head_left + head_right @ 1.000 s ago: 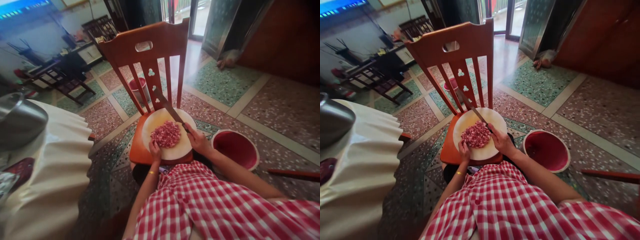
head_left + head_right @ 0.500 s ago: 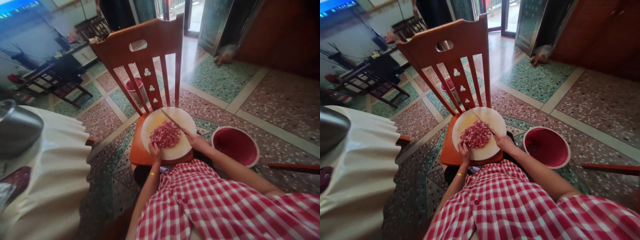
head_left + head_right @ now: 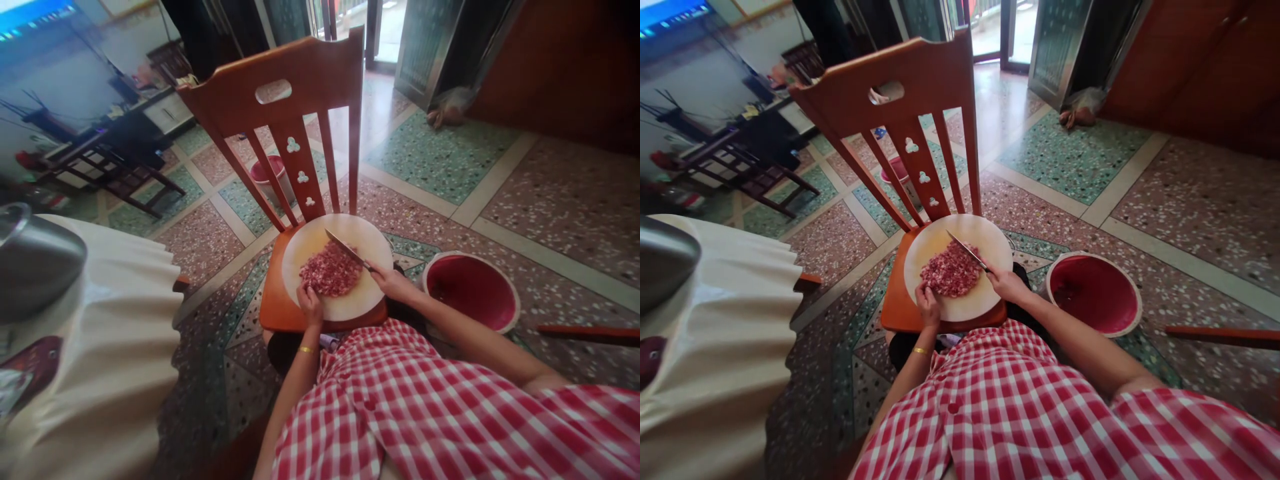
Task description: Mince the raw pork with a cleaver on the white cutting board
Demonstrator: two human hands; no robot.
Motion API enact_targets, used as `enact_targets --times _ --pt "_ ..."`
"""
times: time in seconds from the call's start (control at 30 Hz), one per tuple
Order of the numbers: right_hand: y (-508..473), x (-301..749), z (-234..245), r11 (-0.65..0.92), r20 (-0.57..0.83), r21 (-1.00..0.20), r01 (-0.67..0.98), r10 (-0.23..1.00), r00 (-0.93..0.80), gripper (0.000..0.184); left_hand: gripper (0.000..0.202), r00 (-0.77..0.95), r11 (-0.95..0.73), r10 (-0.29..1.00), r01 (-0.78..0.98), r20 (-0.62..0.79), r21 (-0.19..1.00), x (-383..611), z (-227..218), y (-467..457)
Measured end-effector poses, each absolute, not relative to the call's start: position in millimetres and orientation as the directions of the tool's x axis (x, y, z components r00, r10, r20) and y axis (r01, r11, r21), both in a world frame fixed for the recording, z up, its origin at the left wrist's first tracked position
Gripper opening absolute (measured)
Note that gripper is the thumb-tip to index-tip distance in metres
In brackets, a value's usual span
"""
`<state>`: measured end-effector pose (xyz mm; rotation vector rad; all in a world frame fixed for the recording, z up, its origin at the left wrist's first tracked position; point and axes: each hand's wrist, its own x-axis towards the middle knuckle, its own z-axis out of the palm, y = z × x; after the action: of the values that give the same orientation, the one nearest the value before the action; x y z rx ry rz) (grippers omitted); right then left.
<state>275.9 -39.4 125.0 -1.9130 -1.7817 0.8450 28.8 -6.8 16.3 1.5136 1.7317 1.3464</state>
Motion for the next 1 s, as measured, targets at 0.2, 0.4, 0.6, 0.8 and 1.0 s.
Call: enact_targets --times 0.2,0.4,0.6,0.8,1.0 --pt "-39 276 160 0.094 0.147 -0.733 0.674 0.989 0.022 0.049 0.024 -0.275 -0.106 0.927 0.463 0.256 0.880 31 20 -8" --pt "-48 274 120 -0.110 -0.175 -0.676 0.729 0.985 -0.014 0.045 0.024 -0.291 -0.084 0.926 0.458 0.239 0.885 30 18 -6" --pt "-49 289 135 -0.032 0.039 -0.772 0.635 0.994 0.098 0.049 0.024 -0.290 -0.071 0.930 0.461 0.225 0.885 31 19 -6" --pt "-46 294 114 -0.196 -0.174 -0.651 0.733 0.979 0.107 0.046 0.024 -0.280 -0.087 0.929 0.473 0.244 0.877 31 21 -7" --pt "-40 285 142 -0.029 0.046 -0.733 0.679 0.995 0.092 0.048 0.024 -0.284 -0.082 0.928 0.478 0.242 0.875 30 18 -6"
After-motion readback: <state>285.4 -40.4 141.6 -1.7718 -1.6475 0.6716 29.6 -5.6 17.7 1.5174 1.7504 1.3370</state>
